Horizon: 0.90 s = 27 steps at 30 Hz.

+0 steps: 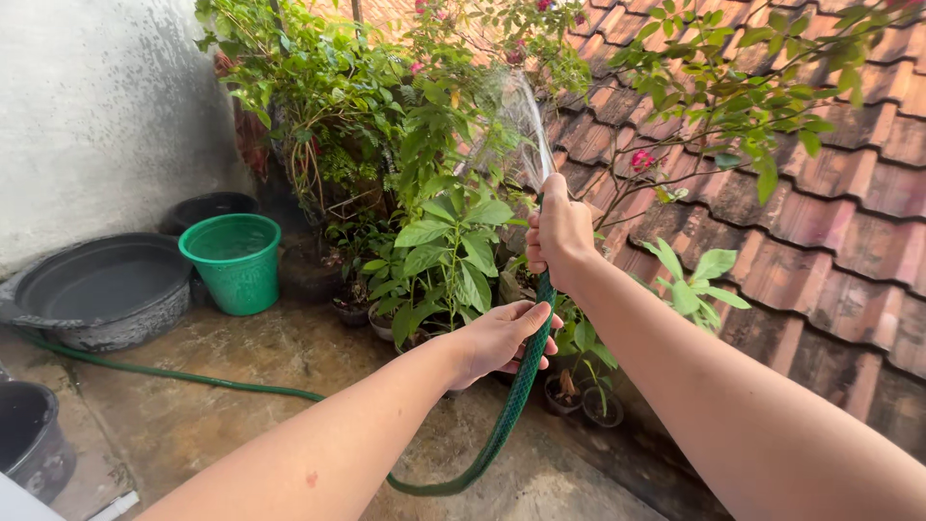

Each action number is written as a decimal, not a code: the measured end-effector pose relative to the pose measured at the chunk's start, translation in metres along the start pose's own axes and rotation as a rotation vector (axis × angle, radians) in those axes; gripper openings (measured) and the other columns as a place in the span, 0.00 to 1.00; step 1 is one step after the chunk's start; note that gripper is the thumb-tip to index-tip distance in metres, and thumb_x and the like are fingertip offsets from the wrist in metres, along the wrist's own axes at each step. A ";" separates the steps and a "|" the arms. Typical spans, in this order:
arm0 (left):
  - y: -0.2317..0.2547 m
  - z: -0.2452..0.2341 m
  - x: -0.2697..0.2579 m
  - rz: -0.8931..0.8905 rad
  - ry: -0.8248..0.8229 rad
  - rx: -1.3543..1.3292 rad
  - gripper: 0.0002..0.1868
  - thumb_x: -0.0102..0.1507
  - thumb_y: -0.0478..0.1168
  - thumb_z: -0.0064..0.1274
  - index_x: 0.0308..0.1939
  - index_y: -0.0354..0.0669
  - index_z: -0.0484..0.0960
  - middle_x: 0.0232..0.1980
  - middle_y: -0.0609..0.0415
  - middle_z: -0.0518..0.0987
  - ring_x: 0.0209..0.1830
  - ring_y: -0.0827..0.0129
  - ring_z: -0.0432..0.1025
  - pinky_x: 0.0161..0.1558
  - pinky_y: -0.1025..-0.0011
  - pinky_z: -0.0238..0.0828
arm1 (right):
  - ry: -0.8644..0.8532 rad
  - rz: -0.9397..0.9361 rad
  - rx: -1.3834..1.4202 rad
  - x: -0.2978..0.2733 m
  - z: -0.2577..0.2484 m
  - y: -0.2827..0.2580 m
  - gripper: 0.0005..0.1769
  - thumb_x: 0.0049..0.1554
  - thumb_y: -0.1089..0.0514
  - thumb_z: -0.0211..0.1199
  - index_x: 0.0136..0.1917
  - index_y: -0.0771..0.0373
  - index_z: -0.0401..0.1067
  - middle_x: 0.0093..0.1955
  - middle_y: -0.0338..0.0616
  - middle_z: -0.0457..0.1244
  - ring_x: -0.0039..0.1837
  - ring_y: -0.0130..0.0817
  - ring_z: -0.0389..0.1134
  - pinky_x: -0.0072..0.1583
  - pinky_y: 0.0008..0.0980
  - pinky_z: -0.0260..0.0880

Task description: The person shakes out a patterned cloth and drapes it over a small stool, then carries a potted flower arrangement and sets it on the stool. They then turn on a green hose, fill a green bucket, and water a row of potted plants along the balcony wall, moving the hose from plant to plant.

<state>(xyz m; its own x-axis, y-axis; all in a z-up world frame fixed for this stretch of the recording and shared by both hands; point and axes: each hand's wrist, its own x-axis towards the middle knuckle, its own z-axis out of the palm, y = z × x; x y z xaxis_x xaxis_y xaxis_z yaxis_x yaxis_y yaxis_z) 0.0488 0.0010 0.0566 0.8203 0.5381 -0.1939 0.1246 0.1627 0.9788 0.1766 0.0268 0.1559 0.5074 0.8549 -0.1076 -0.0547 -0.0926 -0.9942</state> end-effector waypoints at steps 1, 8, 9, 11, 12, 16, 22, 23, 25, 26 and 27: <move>0.000 0.002 -0.003 0.008 -0.007 -0.004 0.25 0.70 0.63 0.36 0.59 0.53 0.74 0.46 0.60 0.78 0.45 0.73 0.74 0.52 0.65 0.70 | 0.004 -0.010 0.004 -0.006 0.000 0.000 0.27 0.57 0.36 0.47 0.33 0.61 0.58 0.26 0.41 0.50 0.24 0.31 0.47 0.28 0.36 0.44; 0.001 0.028 -0.004 0.121 -0.088 -0.084 0.25 0.70 0.62 0.38 0.58 0.50 0.74 0.45 0.60 0.76 0.44 0.74 0.71 0.52 0.68 0.70 | 0.032 -0.131 -0.060 -0.033 -0.022 -0.014 0.29 0.59 0.36 0.47 0.31 0.61 0.57 0.26 0.41 0.53 0.23 0.32 0.50 0.27 0.36 0.46; 0.001 0.036 -0.003 0.131 -0.086 -0.085 0.25 0.70 0.62 0.37 0.58 0.50 0.74 0.44 0.60 0.76 0.44 0.74 0.71 0.50 0.68 0.69 | 0.043 -0.155 -0.078 -0.037 -0.028 -0.016 0.28 0.59 0.37 0.47 0.31 0.61 0.57 0.26 0.41 0.54 0.22 0.32 0.51 0.26 0.37 0.47; -0.001 0.048 -0.008 0.139 -0.077 -0.089 0.25 0.70 0.62 0.37 0.57 0.49 0.75 0.44 0.59 0.76 0.43 0.74 0.70 0.49 0.69 0.68 | 0.035 -0.184 -0.094 -0.047 -0.035 -0.015 0.27 0.59 0.38 0.47 0.31 0.61 0.58 0.26 0.41 0.55 0.22 0.32 0.51 0.26 0.38 0.48; -0.002 0.054 -0.011 0.143 -0.075 -0.088 0.25 0.70 0.61 0.38 0.57 0.49 0.75 0.44 0.59 0.76 0.43 0.74 0.70 0.49 0.69 0.68 | 0.021 -0.197 -0.090 -0.053 -0.039 -0.014 0.26 0.59 0.39 0.47 0.31 0.61 0.59 0.26 0.41 0.54 0.23 0.32 0.51 0.26 0.38 0.48; 0.000 0.071 -0.020 0.174 -0.045 -0.068 0.25 0.70 0.61 0.38 0.57 0.49 0.76 0.43 0.59 0.77 0.42 0.75 0.70 0.47 0.71 0.68 | -0.017 -0.238 -0.093 -0.067 -0.049 -0.017 0.27 0.59 0.39 0.45 0.31 0.62 0.59 0.26 0.41 0.55 0.22 0.32 0.51 0.25 0.39 0.48; 0.010 0.099 -0.021 0.227 0.016 -0.071 0.26 0.70 0.62 0.37 0.55 0.47 0.77 0.39 0.60 0.75 0.39 0.76 0.70 0.44 0.74 0.69 | -0.093 -0.233 -0.098 -0.075 -0.070 -0.033 0.27 0.58 0.39 0.47 0.31 0.65 0.61 0.26 0.42 0.55 0.23 0.33 0.52 0.25 0.39 0.48; 0.012 0.107 -0.020 0.228 0.034 -0.074 0.26 0.70 0.62 0.37 0.55 0.47 0.77 0.38 0.60 0.75 0.38 0.76 0.70 0.44 0.74 0.69 | -0.102 -0.236 -0.111 -0.076 -0.076 -0.036 0.27 0.57 0.39 0.47 0.31 0.65 0.61 0.26 0.42 0.55 0.23 0.33 0.52 0.26 0.38 0.49; 0.016 0.122 -0.018 0.229 0.069 -0.087 0.26 0.70 0.62 0.37 0.54 0.48 0.76 0.38 0.60 0.75 0.37 0.76 0.69 0.43 0.73 0.69 | -0.121 -0.240 -0.142 -0.079 -0.084 -0.042 0.26 0.57 0.40 0.48 0.32 0.65 0.60 0.26 0.42 0.55 0.24 0.32 0.51 0.26 0.37 0.49; 0.019 0.128 -0.017 0.251 0.082 -0.085 0.26 0.70 0.62 0.37 0.54 0.47 0.76 0.37 0.60 0.74 0.37 0.76 0.69 0.43 0.73 0.69 | -0.126 -0.247 -0.145 -0.079 -0.089 -0.046 0.27 0.57 0.39 0.48 0.32 0.65 0.61 0.26 0.42 0.55 0.23 0.32 0.52 0.26 0.38 0.49; 0.022 0.135 -0.015 0.272 0.094 -0.084 0.26 0.70 0.62 0.37 0.54 0.47 0.76 0.37 0.61 0.74 0.37 0.76 0.69 0.43 0.73 0.69 | -0.131 -0.254 -0.149 -0.079 -0.093 -0.051 0.28 0.57 0.38 0.47 0.31 0.65 0.62 0.26 0.42 0.55 0.23 0.32 0.53 0.26 0.38 0.49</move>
<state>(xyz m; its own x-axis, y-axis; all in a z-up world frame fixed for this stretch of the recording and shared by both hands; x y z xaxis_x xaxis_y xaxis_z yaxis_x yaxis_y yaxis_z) 0.1144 -0.1153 0.0896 0.7615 0.6449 0.0658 -0.1427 0.0677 0.9875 0.2192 -0.0834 0.2149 0.3732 0.9178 0.1357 0.1911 0.0671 -0.9793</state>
